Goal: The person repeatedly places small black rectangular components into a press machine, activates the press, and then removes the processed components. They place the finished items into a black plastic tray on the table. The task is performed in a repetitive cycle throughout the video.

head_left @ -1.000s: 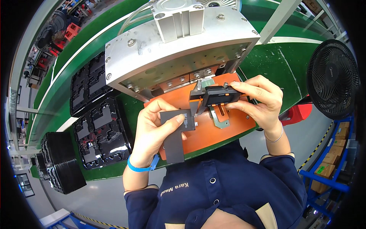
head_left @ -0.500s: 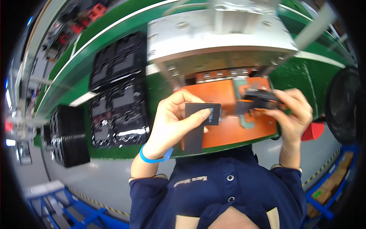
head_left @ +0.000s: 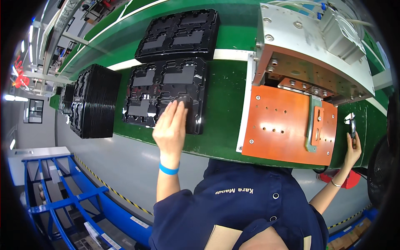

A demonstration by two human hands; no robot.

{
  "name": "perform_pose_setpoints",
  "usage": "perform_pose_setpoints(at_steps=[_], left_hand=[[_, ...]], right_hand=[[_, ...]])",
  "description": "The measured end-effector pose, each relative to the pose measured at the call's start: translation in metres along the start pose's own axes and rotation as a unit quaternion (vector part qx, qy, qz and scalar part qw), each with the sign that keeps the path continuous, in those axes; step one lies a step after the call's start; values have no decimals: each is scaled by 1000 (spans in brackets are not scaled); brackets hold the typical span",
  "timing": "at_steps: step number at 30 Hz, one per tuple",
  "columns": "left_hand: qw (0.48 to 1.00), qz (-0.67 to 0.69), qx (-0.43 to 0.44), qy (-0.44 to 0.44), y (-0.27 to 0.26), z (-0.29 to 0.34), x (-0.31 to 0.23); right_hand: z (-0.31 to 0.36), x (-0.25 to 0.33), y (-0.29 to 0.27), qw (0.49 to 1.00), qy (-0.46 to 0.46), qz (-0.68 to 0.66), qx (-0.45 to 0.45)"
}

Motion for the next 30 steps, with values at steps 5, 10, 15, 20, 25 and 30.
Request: perform_pose_setpoints(at_steps=[5, 10, 15, 20, 25, 30], left_hand=[[986, 49, 109, -113, 12, 29, 11], [961, 32, 232, -145, 32, 47, 39], [958, 100, 217, -157, 24, 25, 59], [986, 38, 115, -111, 22, -29, 165], [933, 94, 324, -122, 86, -37, 234], [858, 301, 384, -160, 113, -39, 239]], right_hand=[[-6, 0, 12, 996, 14, 83, -26], [3, 15, 25, 986, -4, 154, -61], [9, 14, 20, 988, -2, 142, -66], [10, 27, 24, 985, -29, 151, -72], [16, 47, 31, 979, -56, 189, -50], [23, 62, 33, 974, -97, 189, -73]])
Point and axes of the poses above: each hand's wrist, its own z-axis away from the middle knuckle, its own y-axis out of the palm, x = y × z, the point moved 9 cm from there along -z, towards the middle knuckle, and after that the axes turned 7 degrees about y, right-handed, at the moved point
